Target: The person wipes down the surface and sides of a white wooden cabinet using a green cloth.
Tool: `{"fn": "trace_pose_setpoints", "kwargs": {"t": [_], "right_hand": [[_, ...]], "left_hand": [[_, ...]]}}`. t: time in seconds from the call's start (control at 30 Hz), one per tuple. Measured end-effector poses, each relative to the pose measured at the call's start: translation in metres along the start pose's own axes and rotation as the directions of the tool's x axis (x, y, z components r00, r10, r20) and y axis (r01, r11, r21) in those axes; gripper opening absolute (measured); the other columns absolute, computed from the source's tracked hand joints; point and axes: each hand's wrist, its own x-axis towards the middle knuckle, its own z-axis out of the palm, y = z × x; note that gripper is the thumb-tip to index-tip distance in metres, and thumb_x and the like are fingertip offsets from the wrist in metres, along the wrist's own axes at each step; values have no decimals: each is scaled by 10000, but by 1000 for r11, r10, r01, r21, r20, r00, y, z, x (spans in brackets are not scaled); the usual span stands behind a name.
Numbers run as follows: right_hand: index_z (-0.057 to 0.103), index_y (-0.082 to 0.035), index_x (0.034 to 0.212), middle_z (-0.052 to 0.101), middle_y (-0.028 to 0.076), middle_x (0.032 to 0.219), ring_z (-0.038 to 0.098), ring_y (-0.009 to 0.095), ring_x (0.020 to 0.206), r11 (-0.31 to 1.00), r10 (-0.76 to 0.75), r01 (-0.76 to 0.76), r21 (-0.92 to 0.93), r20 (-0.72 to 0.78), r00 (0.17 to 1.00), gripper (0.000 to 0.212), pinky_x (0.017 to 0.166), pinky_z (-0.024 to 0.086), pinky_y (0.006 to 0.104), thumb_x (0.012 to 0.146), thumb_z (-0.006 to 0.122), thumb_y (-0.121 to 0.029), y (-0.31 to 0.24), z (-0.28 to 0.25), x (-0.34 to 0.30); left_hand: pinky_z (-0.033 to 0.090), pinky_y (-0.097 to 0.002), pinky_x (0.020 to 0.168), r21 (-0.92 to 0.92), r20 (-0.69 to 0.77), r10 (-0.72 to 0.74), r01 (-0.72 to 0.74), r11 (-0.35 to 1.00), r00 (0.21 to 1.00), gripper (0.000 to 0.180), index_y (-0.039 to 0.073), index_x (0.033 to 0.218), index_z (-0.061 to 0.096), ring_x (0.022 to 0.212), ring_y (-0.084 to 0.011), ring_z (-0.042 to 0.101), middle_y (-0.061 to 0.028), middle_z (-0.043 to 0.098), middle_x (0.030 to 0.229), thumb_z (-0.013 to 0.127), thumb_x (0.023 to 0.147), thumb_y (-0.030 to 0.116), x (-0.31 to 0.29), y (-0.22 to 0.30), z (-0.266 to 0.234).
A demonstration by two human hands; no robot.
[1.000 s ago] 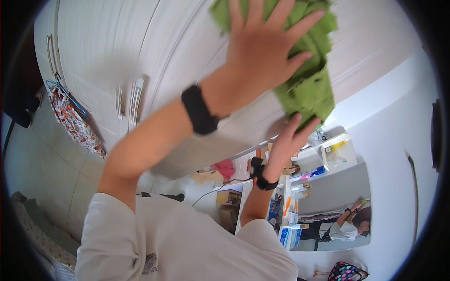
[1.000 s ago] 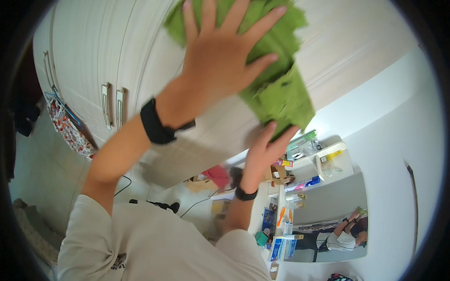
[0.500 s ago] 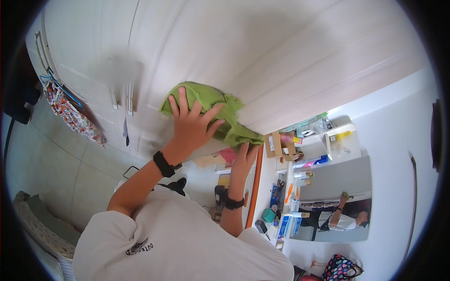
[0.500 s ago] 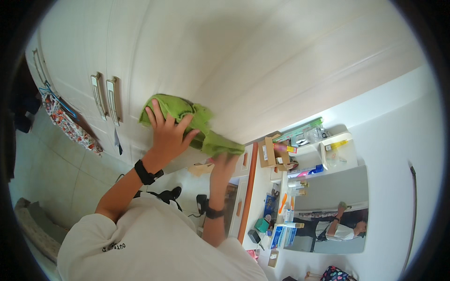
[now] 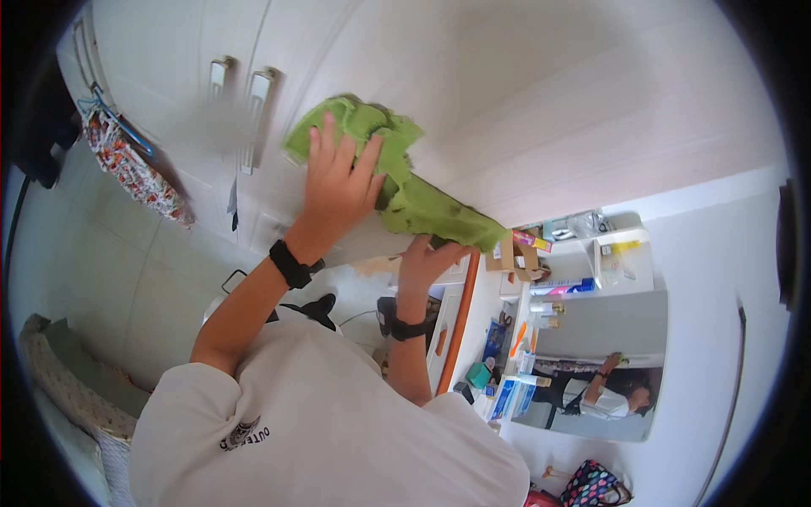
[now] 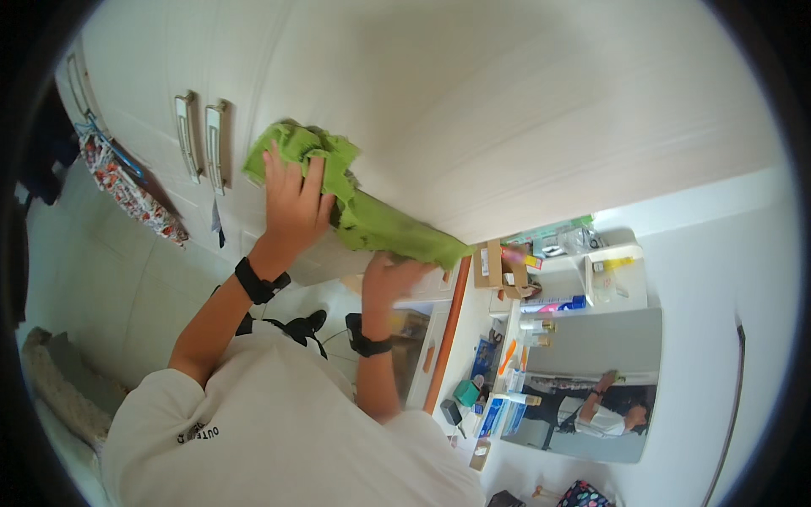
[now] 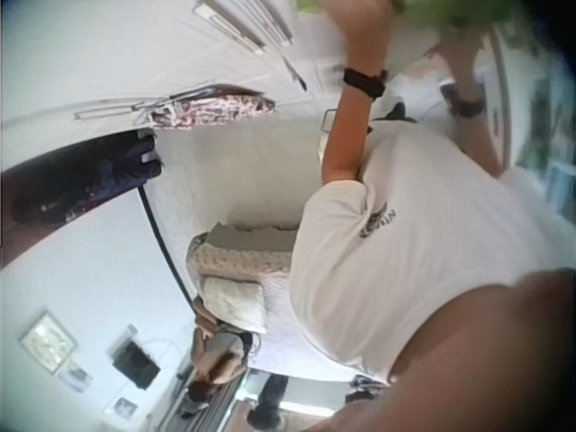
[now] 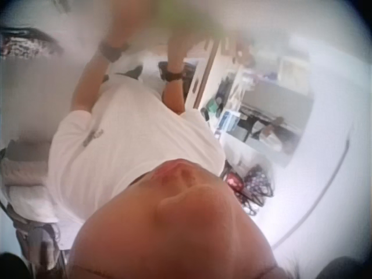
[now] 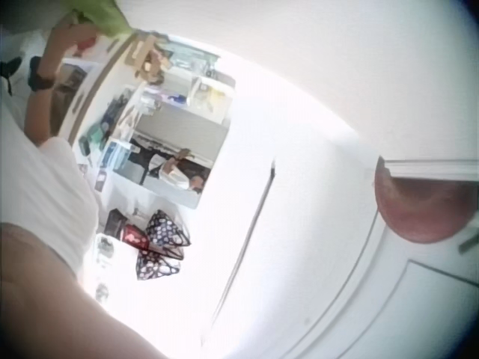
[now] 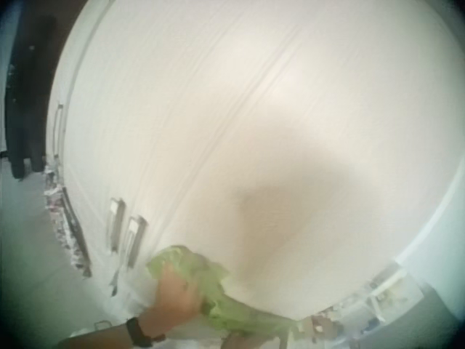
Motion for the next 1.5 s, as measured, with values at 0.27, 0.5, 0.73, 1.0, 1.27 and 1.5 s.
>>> {"fn": "trace_pose_setpoints", "kwargs": {"t": [0.27,0.5,0.73,1.0,1.27,1.5], "right_hand": [[226,107,1391,370,258,1301,401,340,1188,918,5,53,394,-146,989,622,1062,276,398,917,549,-134,-49,-45,85],[118,116,1429,127,352,1451,73,475,1389,962,-243,250,106,-71,967,849,1122,-32,565,883,604,-315,-28,7,23],[189,66,1453,42,389,1472,6,558,1373,978,-202,209,-9,221,954,868,1080,-54,667,850,600,-405,-9,-3,17],[267,44,1432,155,394,1425,57,584,1350,943,-287,293,161,-58,956,808,1052,-32,719,815,604,-353,-53,-10,68],[341,-16,1426,307,367,1391,172,592,1326,914,-358,393,-100,257,898,729,998,-18,798,823,575,-351,-7,24,-22],[410,90,1289,326,380,1300,147,585,1286,923,-272,305,-234,165,948,547,1046,-48,711,847,484,-225,-11,-24,38]], "left_hand": [[129,-766,983,-44,-101,-45,40,998,994,626,244,1345,536,1328,-593,183,-218,417,1272,707,773,433,70,45,-36],[117,-755,999,11,-53,-67,68,998,996,660,222,1329,544,1324,-598,181,-202,418,1202,734,735,436,32,16,-10],[107,-756,1003,42,141,-54,49,998,988,709,229,1341,534,1325,-606,166,-211,411,1150,764,682,350,-4,-7,-9],[123,-762,1017,159,153,-235,211,965,960,774,194,1428,425,1322,-636,133,-371,282,1387,716,738,389,49,8,-31],[155,-741,1027,141,40,-162,154,978,986,649,202,1315,542,1320,-648,97,-317,329,1337,750,701,241,-67,-42,16],[165,-760,998,-22,98,-190,193,981,977,541,82,1153,577,1275,-697,98,-375,281,1307,749,697,317,-33,-13,-16]]}}
